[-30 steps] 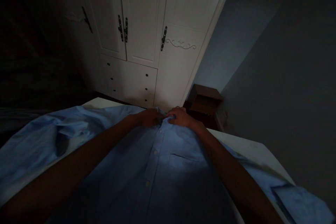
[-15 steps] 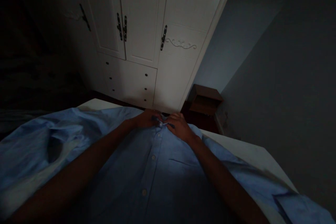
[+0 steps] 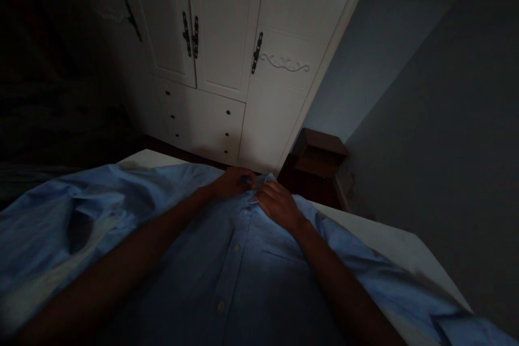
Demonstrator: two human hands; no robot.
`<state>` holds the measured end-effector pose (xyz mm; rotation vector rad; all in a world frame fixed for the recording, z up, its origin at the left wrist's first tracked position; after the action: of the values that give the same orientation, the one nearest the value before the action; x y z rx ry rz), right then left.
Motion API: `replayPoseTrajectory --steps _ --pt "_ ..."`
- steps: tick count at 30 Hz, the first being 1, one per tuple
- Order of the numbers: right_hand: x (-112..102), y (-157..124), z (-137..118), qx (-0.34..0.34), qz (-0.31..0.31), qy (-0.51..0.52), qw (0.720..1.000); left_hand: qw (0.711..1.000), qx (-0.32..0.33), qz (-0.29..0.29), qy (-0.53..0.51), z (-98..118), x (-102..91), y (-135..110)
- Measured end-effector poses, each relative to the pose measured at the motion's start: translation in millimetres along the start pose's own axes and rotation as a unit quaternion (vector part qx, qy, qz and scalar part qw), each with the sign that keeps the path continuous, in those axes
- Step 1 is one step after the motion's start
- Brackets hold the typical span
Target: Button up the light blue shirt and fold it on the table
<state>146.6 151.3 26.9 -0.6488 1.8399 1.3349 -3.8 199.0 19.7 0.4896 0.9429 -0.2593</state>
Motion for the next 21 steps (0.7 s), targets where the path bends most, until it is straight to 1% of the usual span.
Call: replayPoseTrajectory --steps 2,7,10,17,21 --pt "2.3 -0.2 2.6 0.010 0.002 -0.012 1.000 0.999 0.000 0.011 -0.038 1.9 3.9 -0.6" --pt "6.9 -2.6 8.4 0.053 0.016 -0.058 0.997 0.991 0.010 0.011 -0.134 2.6 11.1 -2.3" --pt "7.2 -3.2 6.6 0.068 0.018 -0.058 0.996 0.989 0.008 0.018 -0.147 2.0 12.7 -3.3" --pt "6.5 -4.3 2.7 0.041 0.003 -0.030 0.999 0.984 -0.010 0.021 -0.175 -3.9 17.8 -4.6" --pt "6.2 -7.6 6.4 0.058 0.013 -0.044 0.997 0.982 -0.032 0.041 -0.179 -4.9 20.1 -4.6"
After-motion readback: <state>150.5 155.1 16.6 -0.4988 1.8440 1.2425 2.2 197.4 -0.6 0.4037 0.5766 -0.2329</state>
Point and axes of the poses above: each hand's wrist, its own y-axis towards the middle knuckle, its own x-axis out of the palm, z = x × y, the point moved 5 cm from there along y, towards the middle knuckle, and after that the axes turned 15 degrees about y, right-handed, at the moved point
